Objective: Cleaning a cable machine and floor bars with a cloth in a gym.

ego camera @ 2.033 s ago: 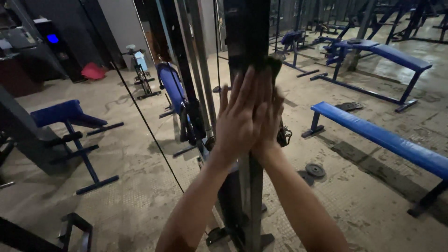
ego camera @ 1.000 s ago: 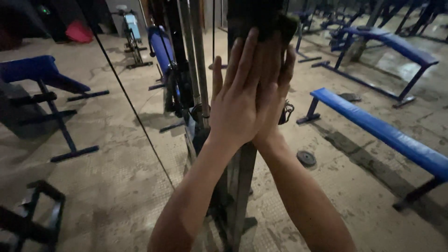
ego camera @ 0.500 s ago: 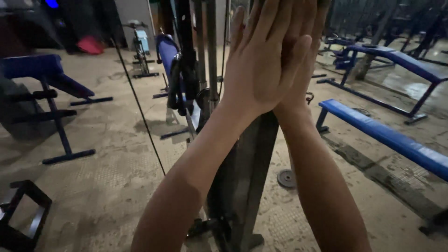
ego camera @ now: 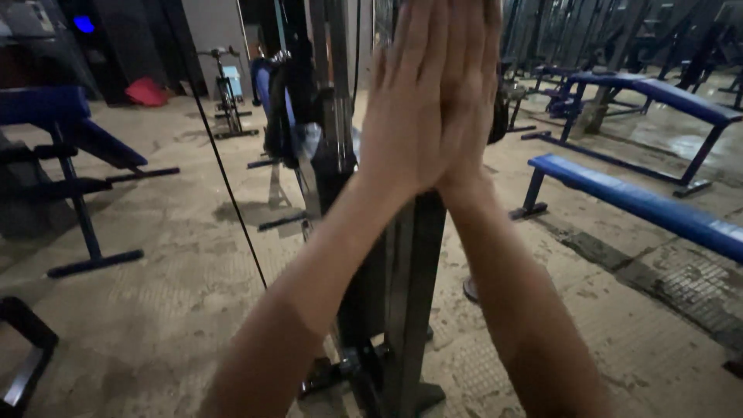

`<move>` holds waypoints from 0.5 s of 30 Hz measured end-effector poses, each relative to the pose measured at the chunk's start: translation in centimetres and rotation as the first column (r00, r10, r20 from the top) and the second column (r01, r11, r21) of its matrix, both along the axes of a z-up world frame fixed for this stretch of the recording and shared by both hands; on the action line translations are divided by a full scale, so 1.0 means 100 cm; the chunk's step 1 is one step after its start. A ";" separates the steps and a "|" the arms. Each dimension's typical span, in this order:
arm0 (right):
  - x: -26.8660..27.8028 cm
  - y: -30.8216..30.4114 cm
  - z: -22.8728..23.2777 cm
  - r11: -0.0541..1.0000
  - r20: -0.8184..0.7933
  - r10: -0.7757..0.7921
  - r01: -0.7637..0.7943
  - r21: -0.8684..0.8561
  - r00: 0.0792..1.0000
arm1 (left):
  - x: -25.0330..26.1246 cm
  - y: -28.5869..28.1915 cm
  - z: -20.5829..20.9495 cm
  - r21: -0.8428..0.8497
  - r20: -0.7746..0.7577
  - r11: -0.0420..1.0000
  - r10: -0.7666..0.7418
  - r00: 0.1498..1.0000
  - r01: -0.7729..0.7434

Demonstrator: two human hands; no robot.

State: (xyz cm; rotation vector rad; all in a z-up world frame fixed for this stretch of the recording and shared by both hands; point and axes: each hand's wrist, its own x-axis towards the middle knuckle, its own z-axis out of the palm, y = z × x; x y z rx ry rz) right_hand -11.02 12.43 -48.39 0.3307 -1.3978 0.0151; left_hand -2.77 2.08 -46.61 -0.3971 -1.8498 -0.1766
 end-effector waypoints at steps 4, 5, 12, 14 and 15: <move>-0.033 0.009 -0.021 0.989 0.057 0.144 -0.141 -0.042 0.988 | -0.001 -0.005 -0.001 -0.040 0.041 0.994 -0.098 0.994 0.100; -0.031 0.006 -0.029 0.989 0.053 0.141 -0.139 -0.044 0.989 | -0.003 -0.008 -0.009 -0.044 0.037 0.994 -0.101 0.994 0.102; 0.005 -0.019 -0.033 0.987 0.017 0.104 -0.102 -0.124 0.994 | -0.015 -0.018 -0.024 -0.090 -0.120 0.962 -0.269 0.956 0.259; -0.001 -0.010 -0.021 0.985 0.035 0.046 -0.040 -0.167 0.998 | -0.030 0.000 -0.012 -0.110 -0.177 0.958 -0.280 0.943 0.264; -0.001 -0.013 -0.015 0.977 0.085 0.073 -0.054 -0.206 0.994 | -0.035 0.000 -0.005 -0.085 -0.158 0.965 -0.258 0.953 0.248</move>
